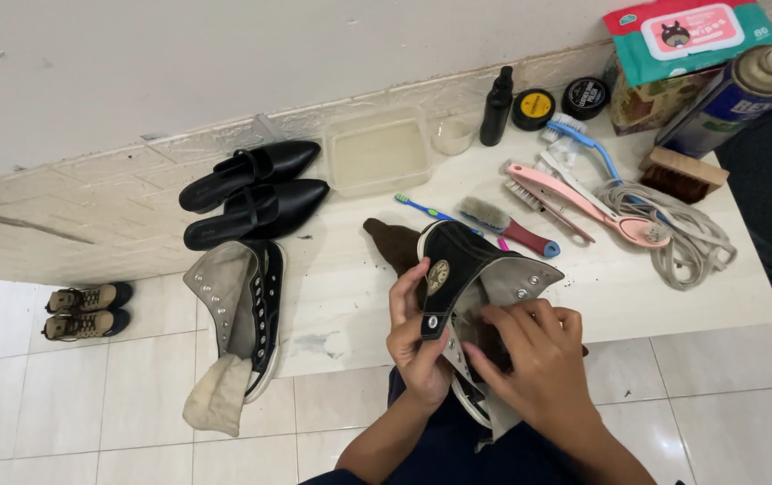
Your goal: The person scrubs a black high-top sneaker using a pink brush and a cloth, repeatedly dipping the brush into a water container and cleaning the interior and exterior surfaces. The person also wipes the shoe with a brown cloth and handles a second sneaker on the counter.
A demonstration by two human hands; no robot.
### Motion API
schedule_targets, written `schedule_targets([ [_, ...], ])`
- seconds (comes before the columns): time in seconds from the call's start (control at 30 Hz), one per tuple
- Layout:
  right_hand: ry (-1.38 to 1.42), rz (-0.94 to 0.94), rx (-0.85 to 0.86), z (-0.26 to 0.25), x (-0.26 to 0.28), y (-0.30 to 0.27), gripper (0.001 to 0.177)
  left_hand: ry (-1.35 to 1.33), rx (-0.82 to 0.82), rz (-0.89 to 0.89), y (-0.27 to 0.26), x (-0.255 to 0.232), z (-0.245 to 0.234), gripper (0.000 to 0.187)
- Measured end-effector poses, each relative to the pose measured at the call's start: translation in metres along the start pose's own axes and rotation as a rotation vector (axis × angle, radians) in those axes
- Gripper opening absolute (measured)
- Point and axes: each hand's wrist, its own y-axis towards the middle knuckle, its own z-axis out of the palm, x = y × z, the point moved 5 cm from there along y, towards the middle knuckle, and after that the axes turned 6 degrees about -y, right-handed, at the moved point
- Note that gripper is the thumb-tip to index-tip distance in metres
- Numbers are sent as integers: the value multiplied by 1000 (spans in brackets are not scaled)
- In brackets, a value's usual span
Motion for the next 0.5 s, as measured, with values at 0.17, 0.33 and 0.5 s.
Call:
schedule_targets([
  [0.17,-5,-27,-59,13,4,5,8,29,18,19,-2,0,1,18],
  [0.33,199,-53,70,35,1,0,6,99,-72,-12,2,16,-14,24],
  [0.5,503,120,245,80,-16,6,3,140,-180,-67,-1,56,-54,19],
])
